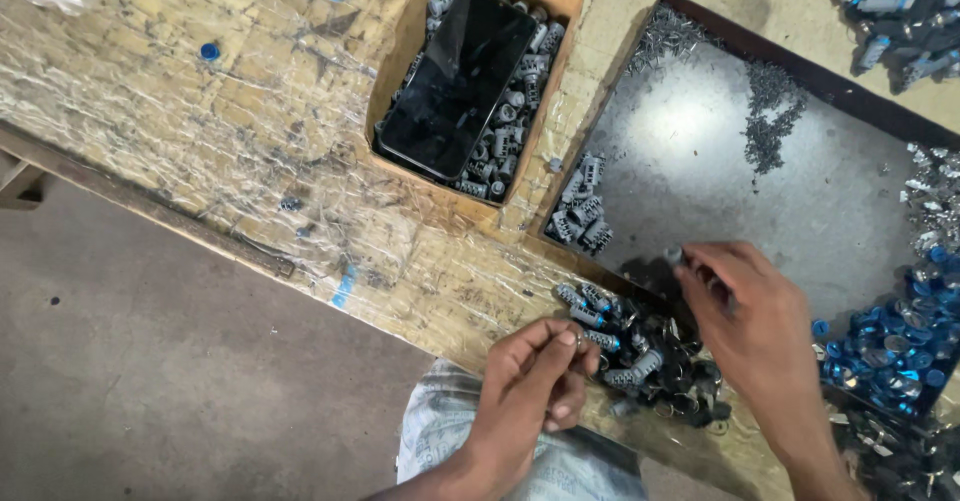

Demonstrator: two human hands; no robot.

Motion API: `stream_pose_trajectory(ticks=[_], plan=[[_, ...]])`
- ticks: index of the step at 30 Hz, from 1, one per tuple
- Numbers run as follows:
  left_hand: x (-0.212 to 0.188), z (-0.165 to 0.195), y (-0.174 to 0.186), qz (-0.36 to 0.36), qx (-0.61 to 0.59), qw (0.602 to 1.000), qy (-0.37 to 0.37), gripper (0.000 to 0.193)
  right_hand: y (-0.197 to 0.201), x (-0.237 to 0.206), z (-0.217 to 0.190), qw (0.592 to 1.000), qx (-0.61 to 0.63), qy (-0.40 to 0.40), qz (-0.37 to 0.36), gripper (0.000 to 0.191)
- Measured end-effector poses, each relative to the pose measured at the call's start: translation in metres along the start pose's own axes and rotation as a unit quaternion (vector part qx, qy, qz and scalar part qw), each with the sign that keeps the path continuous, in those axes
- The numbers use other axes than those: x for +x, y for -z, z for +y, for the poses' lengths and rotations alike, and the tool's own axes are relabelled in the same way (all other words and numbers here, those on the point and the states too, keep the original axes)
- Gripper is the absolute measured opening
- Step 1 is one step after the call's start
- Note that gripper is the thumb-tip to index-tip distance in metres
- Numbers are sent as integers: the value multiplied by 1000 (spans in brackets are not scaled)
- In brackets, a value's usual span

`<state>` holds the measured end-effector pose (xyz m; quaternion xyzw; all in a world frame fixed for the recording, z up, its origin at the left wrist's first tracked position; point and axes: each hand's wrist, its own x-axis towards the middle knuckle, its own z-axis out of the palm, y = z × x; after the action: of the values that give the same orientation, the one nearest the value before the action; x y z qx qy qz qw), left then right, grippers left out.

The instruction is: The person picks small metal lock parts, keys and blue caps from a metal tray and a cardboard box on the workbench, fits the parts together by hand to assemble padlock components, and places the finished assemblies in piles on the bench, repeating the cycle with new parts.

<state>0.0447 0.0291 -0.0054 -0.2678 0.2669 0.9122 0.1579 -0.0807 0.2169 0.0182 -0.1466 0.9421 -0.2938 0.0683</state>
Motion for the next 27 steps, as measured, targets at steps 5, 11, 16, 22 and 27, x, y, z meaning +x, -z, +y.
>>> stream_pose_trajectory(ticks=[5,11,16,22,27], plan=[[-6,10,-15,-94,7,994,49,21,5,-87,-42,975,217,-40,34,29],[-13,14,-21,-133,72,984,91,20,-6,-125,-28,949,292,-59,99,30],[-18,7,-23,-75,181,978,64,17,-3,-136,-27,967,216,-80,111,29],[-28,-2,-29,-43,329,940,-74,13,-12,-142,-41,960,215,-49,171,28],[-35,6,-41,-42,399,911,-99,13,-2,-141,-48,978,138,22,154,27]])
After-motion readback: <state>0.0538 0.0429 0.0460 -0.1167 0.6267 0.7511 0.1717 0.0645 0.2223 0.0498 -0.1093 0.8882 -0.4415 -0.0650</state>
